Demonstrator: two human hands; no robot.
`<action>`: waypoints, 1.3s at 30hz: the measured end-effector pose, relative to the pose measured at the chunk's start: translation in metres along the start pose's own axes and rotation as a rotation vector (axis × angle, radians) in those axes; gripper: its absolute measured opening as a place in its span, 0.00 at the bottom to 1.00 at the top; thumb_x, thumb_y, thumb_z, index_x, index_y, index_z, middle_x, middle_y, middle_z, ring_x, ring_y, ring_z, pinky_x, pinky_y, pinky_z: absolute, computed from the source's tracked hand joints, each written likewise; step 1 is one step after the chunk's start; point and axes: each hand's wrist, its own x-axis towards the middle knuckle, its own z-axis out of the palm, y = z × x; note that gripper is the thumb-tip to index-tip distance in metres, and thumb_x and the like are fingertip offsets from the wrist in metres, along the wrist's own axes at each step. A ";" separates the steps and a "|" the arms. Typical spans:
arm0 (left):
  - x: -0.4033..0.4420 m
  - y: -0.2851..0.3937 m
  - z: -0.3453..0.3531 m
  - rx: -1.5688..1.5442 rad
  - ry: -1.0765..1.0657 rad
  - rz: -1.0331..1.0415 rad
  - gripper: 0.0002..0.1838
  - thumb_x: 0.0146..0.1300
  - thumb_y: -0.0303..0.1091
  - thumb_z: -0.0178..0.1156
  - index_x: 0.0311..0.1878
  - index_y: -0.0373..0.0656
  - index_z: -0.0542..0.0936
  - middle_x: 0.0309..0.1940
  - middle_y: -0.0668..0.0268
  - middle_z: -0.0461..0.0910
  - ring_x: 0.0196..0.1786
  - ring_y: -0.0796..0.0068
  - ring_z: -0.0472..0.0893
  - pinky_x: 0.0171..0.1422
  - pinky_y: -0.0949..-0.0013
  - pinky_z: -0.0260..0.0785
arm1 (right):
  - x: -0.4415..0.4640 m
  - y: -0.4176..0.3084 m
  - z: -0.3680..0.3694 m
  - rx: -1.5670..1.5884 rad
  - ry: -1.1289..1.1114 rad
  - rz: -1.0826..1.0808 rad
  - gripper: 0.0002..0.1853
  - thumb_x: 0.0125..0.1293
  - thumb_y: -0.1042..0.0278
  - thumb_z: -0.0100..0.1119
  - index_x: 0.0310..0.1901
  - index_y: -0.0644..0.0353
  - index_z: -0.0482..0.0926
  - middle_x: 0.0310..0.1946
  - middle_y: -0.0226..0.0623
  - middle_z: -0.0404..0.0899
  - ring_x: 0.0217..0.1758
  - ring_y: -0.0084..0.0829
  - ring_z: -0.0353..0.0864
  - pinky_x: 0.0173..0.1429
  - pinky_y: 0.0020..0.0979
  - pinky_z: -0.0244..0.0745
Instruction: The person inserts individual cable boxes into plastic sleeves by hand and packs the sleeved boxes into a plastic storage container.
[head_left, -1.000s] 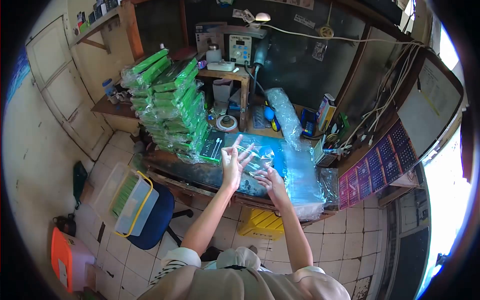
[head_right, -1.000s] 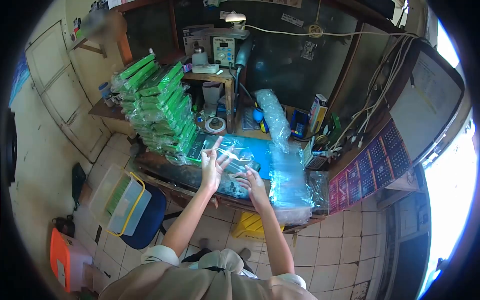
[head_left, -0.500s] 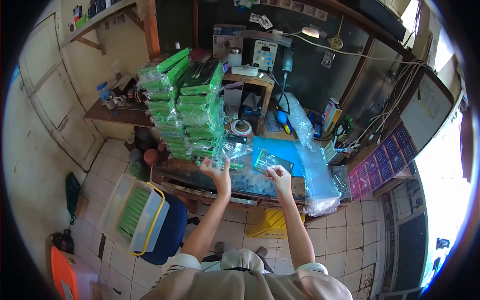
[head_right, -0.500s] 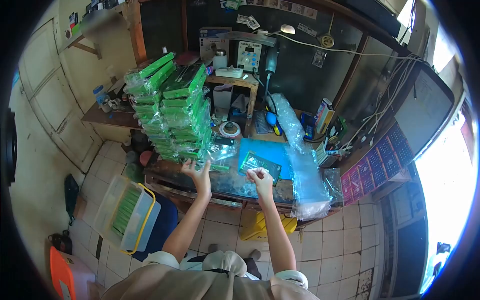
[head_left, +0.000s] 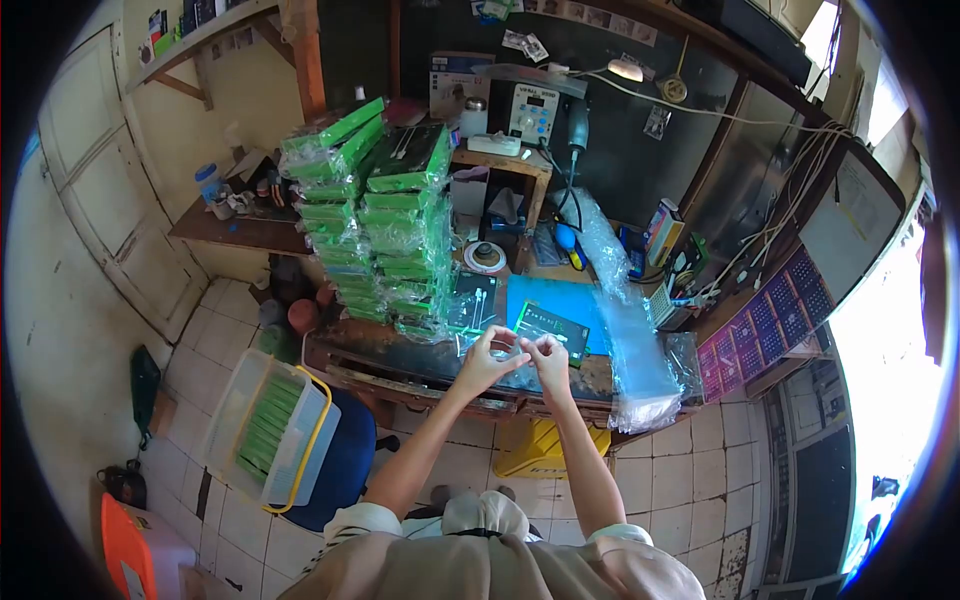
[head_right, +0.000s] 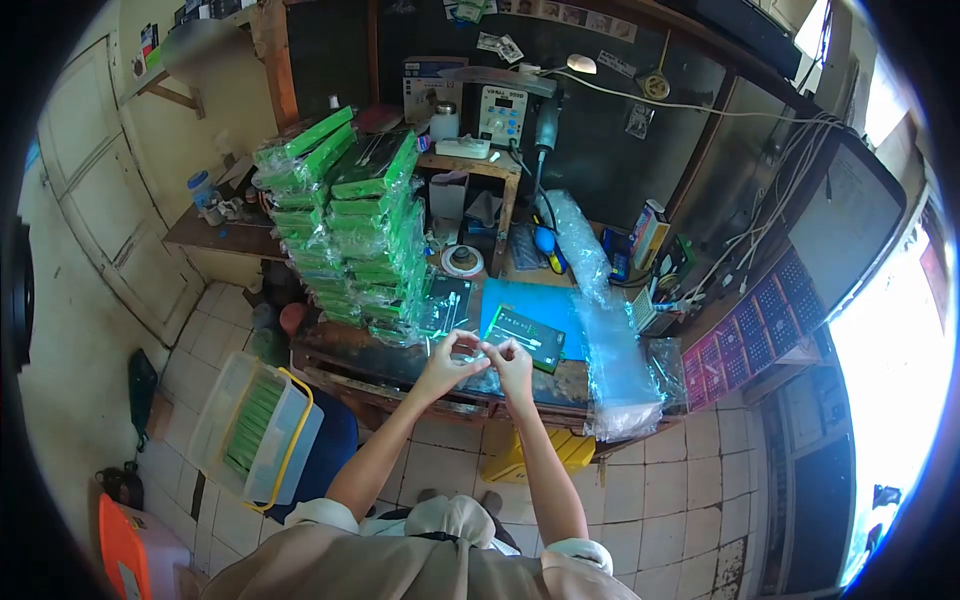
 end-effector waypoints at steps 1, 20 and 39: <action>0.000 0.002 0.001 -0.007 -0.006 0.016 0.26 0.44 0.41 0.70 0.44 0.39 0.71 0.38 0.65 0.76 0.40 0.75 0.77 0.43 0.73 0.70 | -0.001 0.001 -0.001 -0.037 -0.007 0.001 0.14 0.57 0.64 0.61 0.20 0.58 0.69 0.18 0.24 0.68 0.23 0.15 0.65 0.28 0.19 0.59; 0.007 0.008 0.003 0.349 0.247 0.108 0.08 0.53 0.32 0.61 0.32 0.37 0.77 0.25 0.61 0.79 0.28 0.70 0.79 0.32 0.72 0.70 | 0.008 -0.023 -0.012 -0.426 0.067 -0.619 0.12 0.52 0.78 0.59 0.40 0.62 0.73 0.29 0.40 0.71 0.29 0.35 0.74 0.33 0.34 0.70; 0.010 0.020 -0.020 0.526 0.343 0.003 0.10 0.46 0.23 0.59 0.34 0.41 0.73 0.32 0.61 0.70 0.34 0.64 0.75 0.34 0.65 0.69 | 0.027 -0.028 -0.020 -0.435 -0.095 -0.334 0.07 0.52 0.82 0.52 0.34 0.64 0.75 0.33 0.42 0.73 0.32 0.34 0.77 0.36 0.31 0.73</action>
